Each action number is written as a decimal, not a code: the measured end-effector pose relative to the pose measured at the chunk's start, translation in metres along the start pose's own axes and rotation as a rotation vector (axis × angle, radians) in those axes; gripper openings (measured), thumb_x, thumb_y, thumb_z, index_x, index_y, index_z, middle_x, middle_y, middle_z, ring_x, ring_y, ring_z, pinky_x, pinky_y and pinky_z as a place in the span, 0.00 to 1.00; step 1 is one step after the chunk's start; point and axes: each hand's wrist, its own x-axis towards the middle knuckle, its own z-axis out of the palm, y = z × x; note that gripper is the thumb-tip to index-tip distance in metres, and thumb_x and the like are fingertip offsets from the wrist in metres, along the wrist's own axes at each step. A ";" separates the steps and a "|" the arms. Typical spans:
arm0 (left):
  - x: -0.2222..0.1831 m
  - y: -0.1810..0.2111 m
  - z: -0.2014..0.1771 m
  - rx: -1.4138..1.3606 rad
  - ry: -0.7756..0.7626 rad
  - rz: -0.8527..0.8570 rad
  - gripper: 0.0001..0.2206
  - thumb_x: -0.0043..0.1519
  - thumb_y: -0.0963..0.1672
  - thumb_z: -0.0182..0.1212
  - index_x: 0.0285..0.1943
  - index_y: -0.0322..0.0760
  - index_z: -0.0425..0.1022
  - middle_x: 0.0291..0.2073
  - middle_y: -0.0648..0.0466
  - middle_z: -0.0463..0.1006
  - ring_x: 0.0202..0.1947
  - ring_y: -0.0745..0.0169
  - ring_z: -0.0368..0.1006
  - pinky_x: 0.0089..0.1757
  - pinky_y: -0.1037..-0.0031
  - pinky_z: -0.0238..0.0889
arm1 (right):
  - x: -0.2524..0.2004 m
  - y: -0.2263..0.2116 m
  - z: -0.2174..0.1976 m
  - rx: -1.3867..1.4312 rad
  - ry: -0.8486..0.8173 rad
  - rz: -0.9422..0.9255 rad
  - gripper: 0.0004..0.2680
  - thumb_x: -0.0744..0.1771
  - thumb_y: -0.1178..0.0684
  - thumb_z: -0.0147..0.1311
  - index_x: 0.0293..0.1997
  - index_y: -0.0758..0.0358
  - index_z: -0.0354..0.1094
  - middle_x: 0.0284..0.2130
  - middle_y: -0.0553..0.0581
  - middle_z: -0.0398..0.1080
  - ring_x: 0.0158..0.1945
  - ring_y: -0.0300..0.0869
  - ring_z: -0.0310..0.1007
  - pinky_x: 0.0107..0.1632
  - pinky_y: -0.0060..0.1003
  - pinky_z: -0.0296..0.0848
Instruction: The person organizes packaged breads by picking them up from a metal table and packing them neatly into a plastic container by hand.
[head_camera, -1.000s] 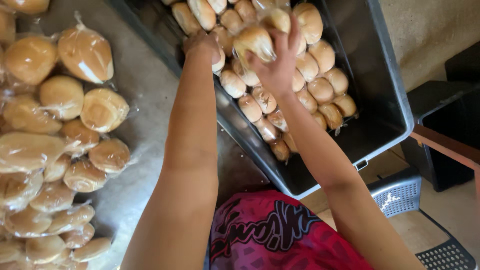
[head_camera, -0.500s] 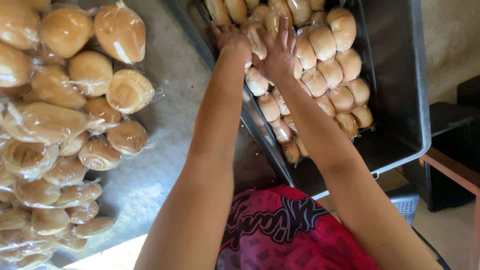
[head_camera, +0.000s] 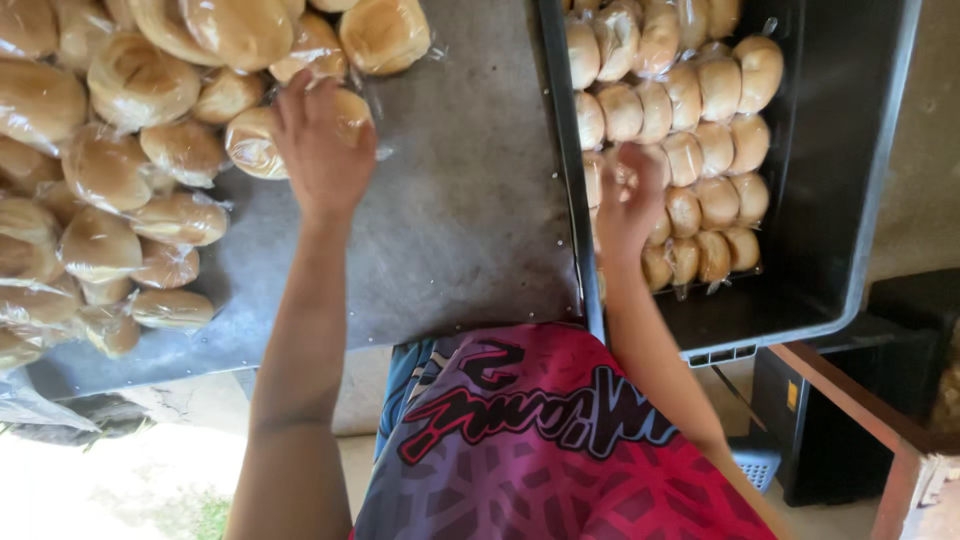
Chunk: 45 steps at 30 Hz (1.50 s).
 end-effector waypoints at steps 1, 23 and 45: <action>-0.006 -0.016 -0.010 0.008 -0.105 -0.077 0.30 0.58 0.46 0.75 0.70 0.42 0.68 0.66 0.45 0.67 0.66 0.38 0.61 0.62 0.51 0.56 | -0.029 -0.018 -0.002 -0.097 0.001 -0.099 0.11 0.67 0.63 0.58 0.55 0.70 0.70 0.48 0.61 0.72 0.51 0.45 0.72 0.48 0.39 0.74; -0.073 -0.059 -0.029 -0.375 -0.013 0.010 0.24 0.63 0.56 0.68 0.56 0.36 0.78 0.50 0.44 0.81 0.50 0.40 0.77 0.49 0.57 0.71 | -0.148 -0.073 0.041 0.852 -1.109 0.722 0.29 0.67 0.51 0.67 0.74 0.73 0.54 0.60 0.66 0.70 0.63 0.53 0.72 0.66 0.49 0.72; -0.176 0.039 0.036 -0.800 -0.057 -0.114 0.14 0.69 0.45 0.65 0.61 0.41 0.72 0.50 0.47 0.78 0.49 0.47 0.76 0.52 0.63 0.70 | -0.151 -0.062 0.013 1.222 -0.506 0.798 0.27 0.63 0.41 0.63 0.67 0.62 0.62 0.59 0.60 0.69 0.62 0.52 0.69 0.64 0.50 0.69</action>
